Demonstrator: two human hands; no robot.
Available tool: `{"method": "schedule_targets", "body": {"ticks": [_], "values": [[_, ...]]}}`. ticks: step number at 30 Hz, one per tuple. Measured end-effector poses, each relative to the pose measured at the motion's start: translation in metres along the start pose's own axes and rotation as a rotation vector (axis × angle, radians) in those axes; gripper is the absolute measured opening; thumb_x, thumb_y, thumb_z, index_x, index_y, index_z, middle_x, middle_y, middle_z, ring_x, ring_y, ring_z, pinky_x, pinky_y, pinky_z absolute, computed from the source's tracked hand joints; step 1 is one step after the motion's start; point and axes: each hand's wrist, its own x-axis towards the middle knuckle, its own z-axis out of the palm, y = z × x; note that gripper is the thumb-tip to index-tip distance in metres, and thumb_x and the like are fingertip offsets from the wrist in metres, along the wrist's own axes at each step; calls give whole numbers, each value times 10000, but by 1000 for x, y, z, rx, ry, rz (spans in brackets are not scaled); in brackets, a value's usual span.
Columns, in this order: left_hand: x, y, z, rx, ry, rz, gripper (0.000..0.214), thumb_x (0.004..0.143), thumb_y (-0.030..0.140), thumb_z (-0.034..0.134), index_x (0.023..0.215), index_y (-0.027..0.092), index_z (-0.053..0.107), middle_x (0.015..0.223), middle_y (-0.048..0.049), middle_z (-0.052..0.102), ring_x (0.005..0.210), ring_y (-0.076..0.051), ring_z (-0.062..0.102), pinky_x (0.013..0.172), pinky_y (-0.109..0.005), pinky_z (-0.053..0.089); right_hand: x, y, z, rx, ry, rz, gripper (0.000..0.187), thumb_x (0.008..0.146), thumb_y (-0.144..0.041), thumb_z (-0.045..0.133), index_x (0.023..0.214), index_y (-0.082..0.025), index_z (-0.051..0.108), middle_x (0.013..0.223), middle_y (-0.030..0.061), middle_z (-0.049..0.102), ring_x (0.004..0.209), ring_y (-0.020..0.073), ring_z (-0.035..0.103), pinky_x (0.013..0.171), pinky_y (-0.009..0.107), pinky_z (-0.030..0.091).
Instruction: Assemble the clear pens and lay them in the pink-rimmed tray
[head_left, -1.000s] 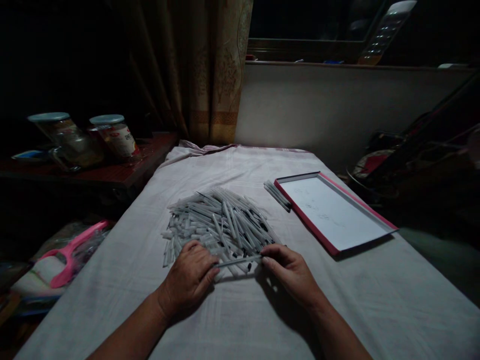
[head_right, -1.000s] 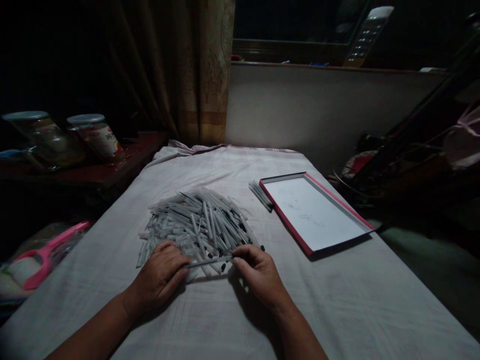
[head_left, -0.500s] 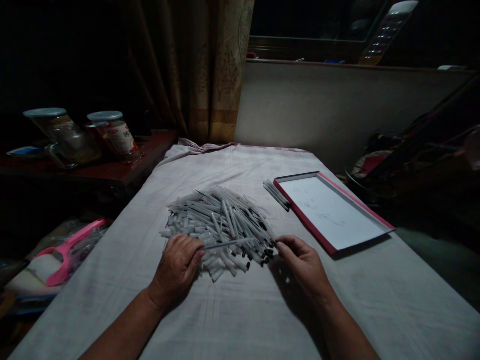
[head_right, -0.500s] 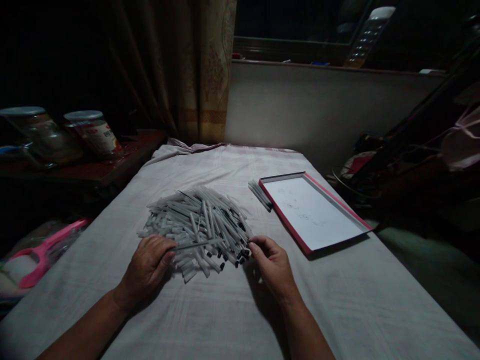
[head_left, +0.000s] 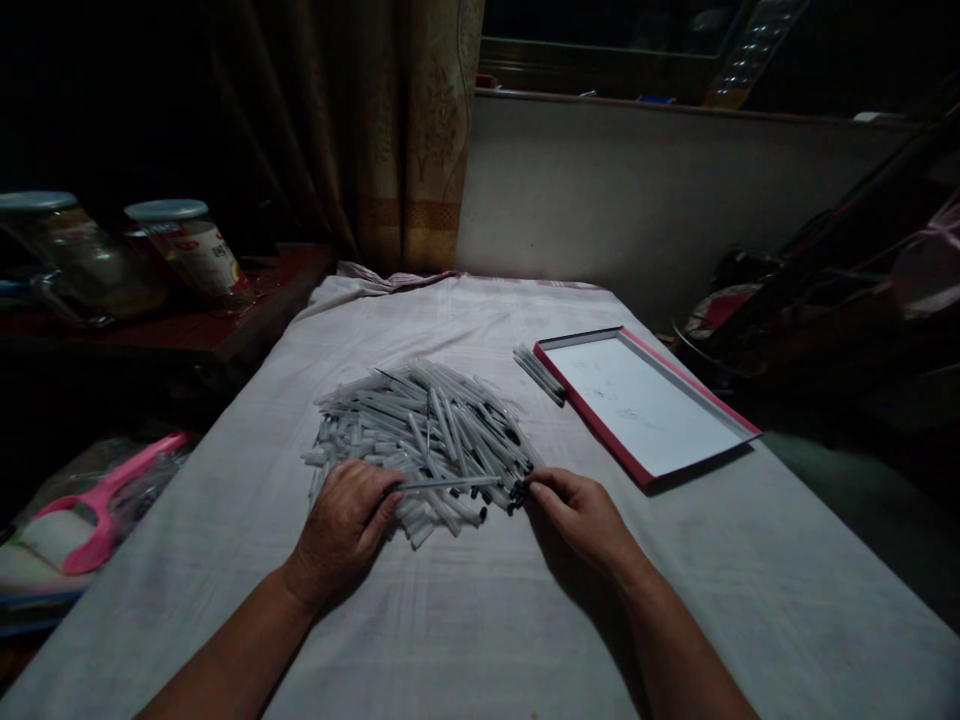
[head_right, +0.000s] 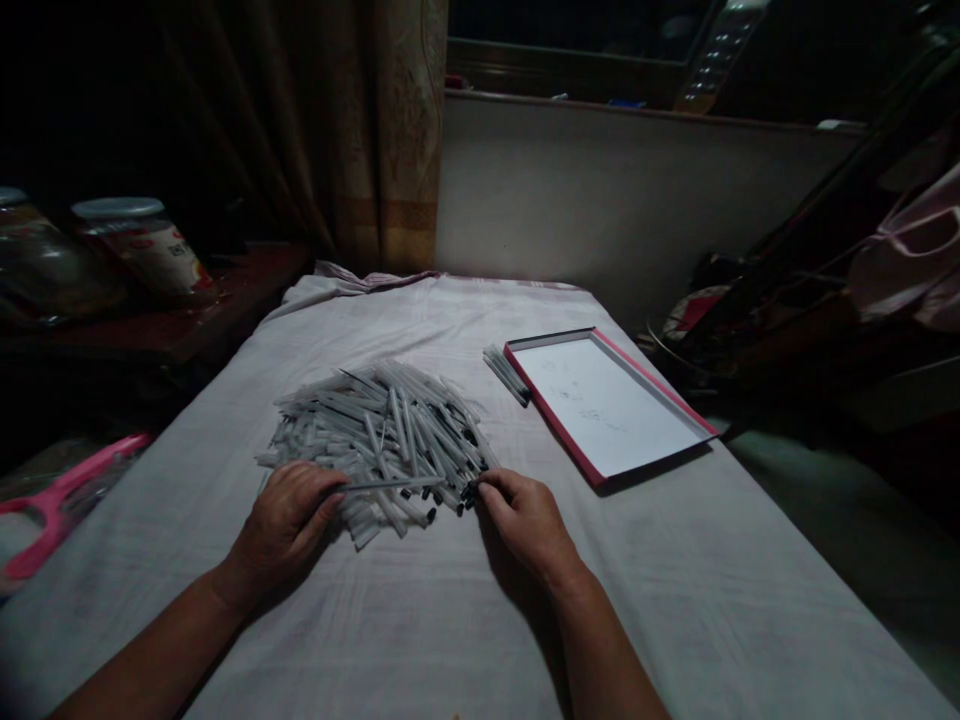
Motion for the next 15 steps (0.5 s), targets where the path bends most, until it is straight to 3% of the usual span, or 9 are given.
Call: {"method": "schedule_targets", "body": {"ticks": [3, 7, 11, 15], "values": [[0, 0, 1, -9, -11, 3, 125, 963, 220, 508, 1061, 193, 582, 861, -35, 671, 807, -197, 608, 831, -370, 457, -2, -6, 1, 68, 29, -21, 303, 821, -432, 577, 806, -182, 749, 752, 72, 737, 730, 227, 673, 684, 312, 503], [0, 3, 2, -20, -28, 40, 125, 962, 207, 507, 1069, 196, 569, 871, -34, 676, 810, -192, 610, 866, -379, 453, -6, -15, 11, 173, -76, -20, 386, 862, -508, 543, 769, -170, 706, 674, 48, 688, 592, 160, 598, 568, 258, 454], [2, 7, 1, -32, -23, 40, 125, 956, 214, 509, 1063, 208, 572, 850, -26, 675, 795, -184, 618, 864, -366, 464, -10, -19, 21, 182, -150, -57, 356, 870, -452, 552, 690, -168, 670, 624, 19, 636, 578, 134, 553, 538, 230, 417], [2, 7, 0, -26, -38, 34, 123, 958, 223, 496, 1054, 221, 573, 847, -22, 684, 789, -182, 631, 865, -366, 470, -10, -24, 19, 254, -135, -27, 294, 811, -427, 619, 684, -167, 676, 597, 5, 611, 568, 134, 539, 545, 237, 426]]}}
